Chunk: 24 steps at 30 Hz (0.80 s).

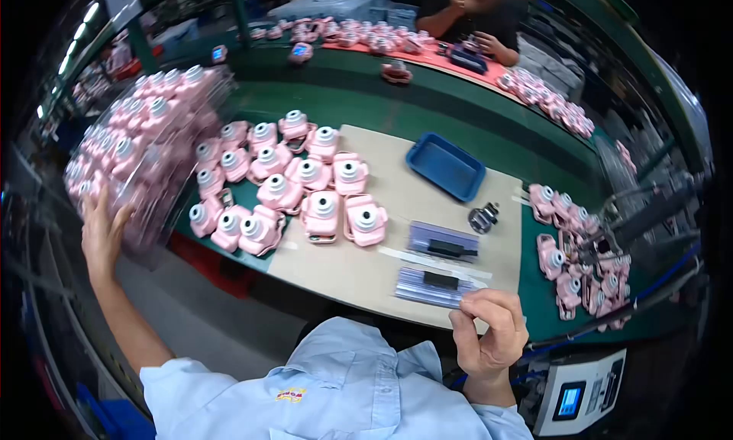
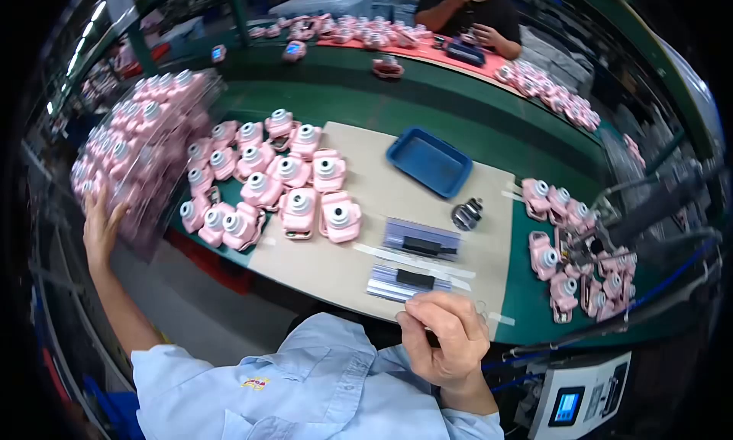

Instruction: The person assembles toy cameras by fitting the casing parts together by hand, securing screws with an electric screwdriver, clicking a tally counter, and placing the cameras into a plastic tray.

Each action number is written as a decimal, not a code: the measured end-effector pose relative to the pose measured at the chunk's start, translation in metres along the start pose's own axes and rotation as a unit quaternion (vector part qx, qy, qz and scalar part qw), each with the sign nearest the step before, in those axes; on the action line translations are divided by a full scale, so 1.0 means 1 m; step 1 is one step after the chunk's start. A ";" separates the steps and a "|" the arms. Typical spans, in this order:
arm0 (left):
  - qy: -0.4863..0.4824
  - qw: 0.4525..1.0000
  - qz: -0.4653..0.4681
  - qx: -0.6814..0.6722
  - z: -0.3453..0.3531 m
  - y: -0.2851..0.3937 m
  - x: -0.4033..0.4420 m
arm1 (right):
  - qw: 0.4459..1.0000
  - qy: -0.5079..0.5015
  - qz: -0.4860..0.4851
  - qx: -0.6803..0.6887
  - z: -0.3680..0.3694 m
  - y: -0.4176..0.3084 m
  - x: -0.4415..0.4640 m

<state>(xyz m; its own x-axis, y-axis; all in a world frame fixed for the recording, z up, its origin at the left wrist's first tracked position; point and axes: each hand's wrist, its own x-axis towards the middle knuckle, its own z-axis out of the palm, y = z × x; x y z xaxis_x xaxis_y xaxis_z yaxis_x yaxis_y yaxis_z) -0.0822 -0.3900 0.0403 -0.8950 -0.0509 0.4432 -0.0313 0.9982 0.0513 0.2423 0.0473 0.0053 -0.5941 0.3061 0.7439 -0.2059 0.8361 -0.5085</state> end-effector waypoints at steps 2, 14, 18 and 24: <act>-0.028 0.999 -0.034 0.020 -0.006 0.011 -0.002 | 0.997 0.062 0.002 -0.037 -0.022 -0.001 0.000; 0.009 0.993 -0.002 0.115 -0.007 0.015 0.013 | 0.915 0.399 -0.060 -0.003 -0.136 0.032 -0.021; 0.038 0.977 0.190 -0.086 0.004 0.069 0.011 | 0.915 0.401 -0.039 -0.014 -0.124 0.042 -0.020; -0.108 0.838 0.414 -0.340 -0.023 0.240 -0.059 | 0.903 0.429 0.009 0.031 -0.115 0.061 -0.018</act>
<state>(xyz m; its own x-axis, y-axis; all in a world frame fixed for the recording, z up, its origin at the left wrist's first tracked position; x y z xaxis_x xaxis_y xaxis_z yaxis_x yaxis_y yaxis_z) -0.0267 -0.1485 0.0467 -0.5463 0.7305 0.4098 0.8349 0.4359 0.3360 0.3296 0.1454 0.0109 0.2179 0.5814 0.7839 -0.2607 0.8087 -0.5273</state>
